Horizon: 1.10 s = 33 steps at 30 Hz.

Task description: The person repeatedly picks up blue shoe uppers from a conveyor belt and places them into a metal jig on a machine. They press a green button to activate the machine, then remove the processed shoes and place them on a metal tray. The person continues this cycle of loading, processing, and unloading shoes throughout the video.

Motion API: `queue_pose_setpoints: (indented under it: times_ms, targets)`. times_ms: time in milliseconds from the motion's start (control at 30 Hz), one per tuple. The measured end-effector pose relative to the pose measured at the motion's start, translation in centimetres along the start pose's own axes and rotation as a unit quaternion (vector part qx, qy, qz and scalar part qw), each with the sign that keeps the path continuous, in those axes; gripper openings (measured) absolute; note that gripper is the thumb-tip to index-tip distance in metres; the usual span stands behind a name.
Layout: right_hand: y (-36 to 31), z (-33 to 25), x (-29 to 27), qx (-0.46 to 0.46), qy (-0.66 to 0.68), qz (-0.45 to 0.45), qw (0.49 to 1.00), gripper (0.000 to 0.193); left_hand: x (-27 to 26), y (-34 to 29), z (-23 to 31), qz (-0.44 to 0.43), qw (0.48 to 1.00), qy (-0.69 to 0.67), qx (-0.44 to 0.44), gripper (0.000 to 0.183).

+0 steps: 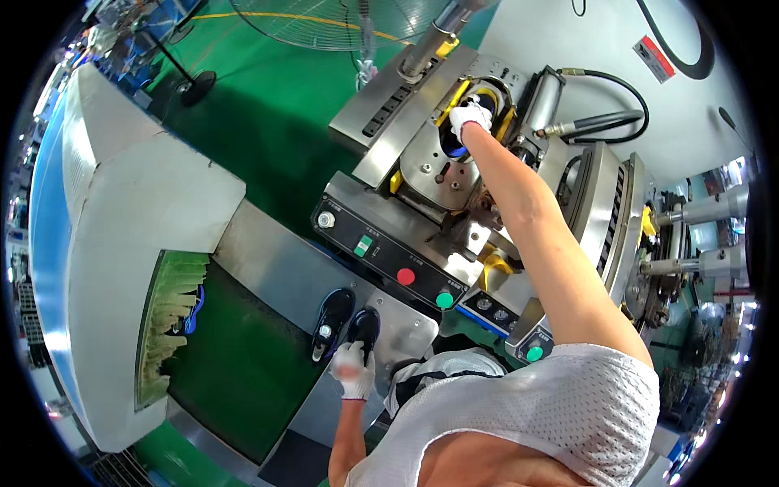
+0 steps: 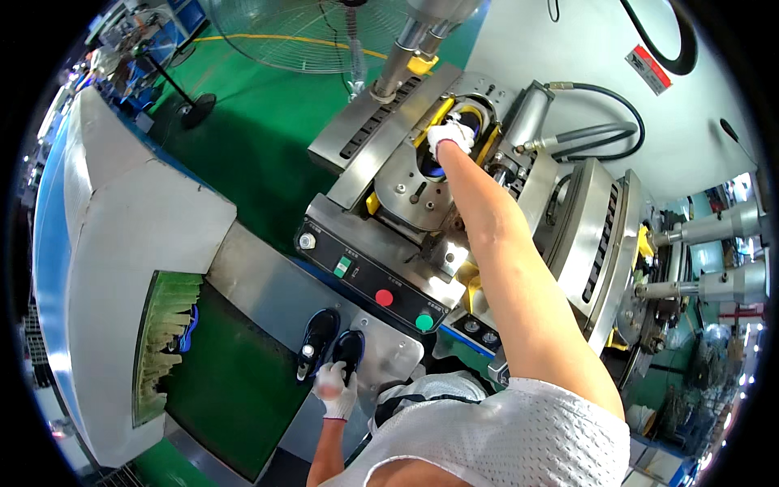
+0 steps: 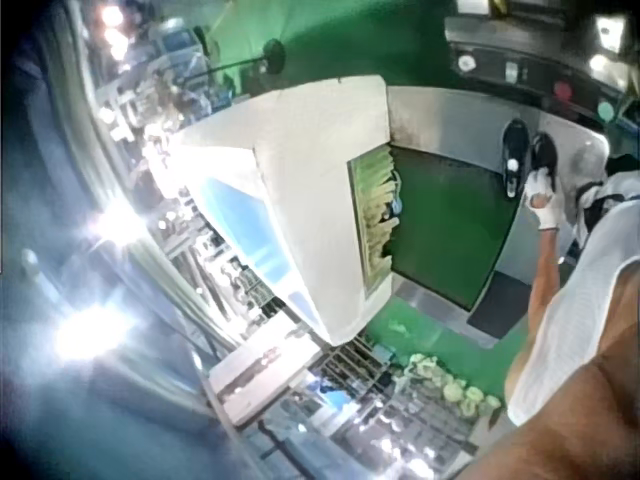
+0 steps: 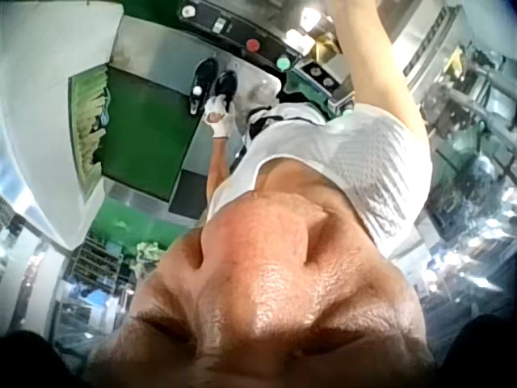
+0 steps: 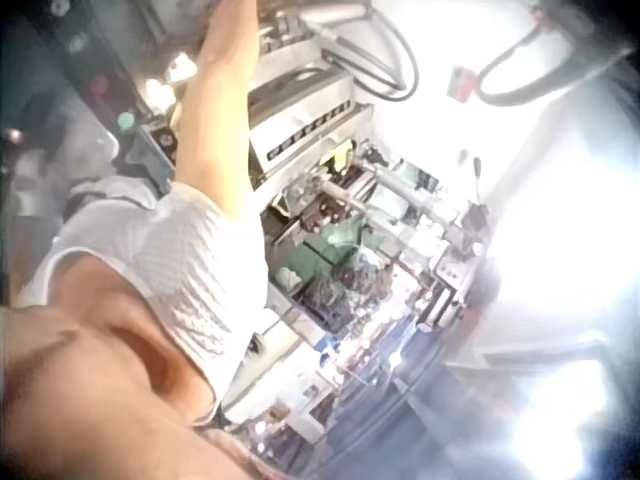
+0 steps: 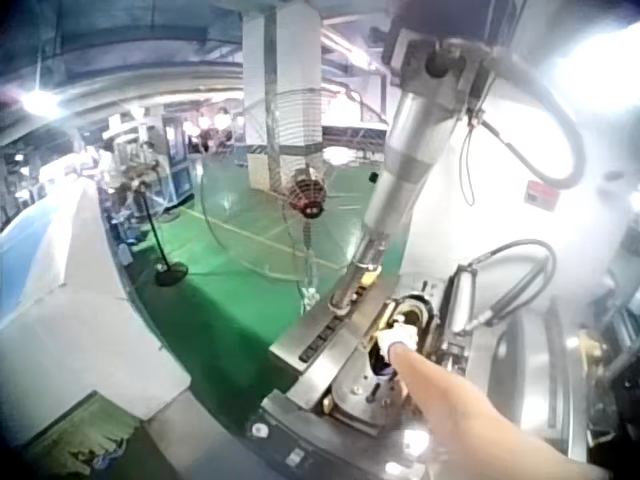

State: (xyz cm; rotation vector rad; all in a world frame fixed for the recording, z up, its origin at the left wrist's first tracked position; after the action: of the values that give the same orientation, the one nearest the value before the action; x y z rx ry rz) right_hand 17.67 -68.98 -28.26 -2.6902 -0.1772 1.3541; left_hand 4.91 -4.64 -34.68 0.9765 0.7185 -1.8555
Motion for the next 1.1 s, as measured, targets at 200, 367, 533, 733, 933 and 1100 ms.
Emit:
queue_pose_setpoints:
  times_ms: [200,367,533,733,933,1100]
  targets:
    - [11.8,4.3,-1.8,-0.358,-0.02,-0.254,0.898,0.045,0.6,2.3,0.8,-0.032,0.998,0.031,0.053,0.048]
    - [6.5,0.5,-8.9,-0.346,0.067,-0.033,0.935,0.047,-7.7,2.2,-0.5,0.06,0.997,-0.049,-0.029,0.065]
    - [-26.9,0.0,-15.5,-0.456,0.163,-0.048,0.874,0.091,-11.2,3.0,-4.7,0.009,0.989,0.025,-0.145,0.07]
    - [-39.4,19.4,-5.1,-0.536,-0.248,-0.173,0.788,0.094,-4.6,8.3,-6.1,-0.157,0.984,-0.041,-0.071,0.079]
    - [-42.3,20.3,-3.3,-0.563,-0.344,-0.122,0.742,0.096,-0.5,7.1,-9.1,-0.161,0.982,-0.04,-0.094,0.063]
    - [-51.5,25.0,0.6,-0.23,-0.062,-0.334,0.912,0.087,1.2,0.0,-7.9,-0.164,0.976,-0.086,-0.118,0.06]
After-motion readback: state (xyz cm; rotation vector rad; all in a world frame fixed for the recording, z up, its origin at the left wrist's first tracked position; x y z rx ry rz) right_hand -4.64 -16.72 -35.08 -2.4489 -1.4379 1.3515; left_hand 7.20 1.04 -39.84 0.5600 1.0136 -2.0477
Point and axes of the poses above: each hand's wrist, its own y-axis towards the middle knuckle, its own x-axis out of the palm, z = x × y, the point moved 7 cm from there along y, towards the middle knuckle, and after that the axes turned 9 degrees about -x, right-handed, at the moved point
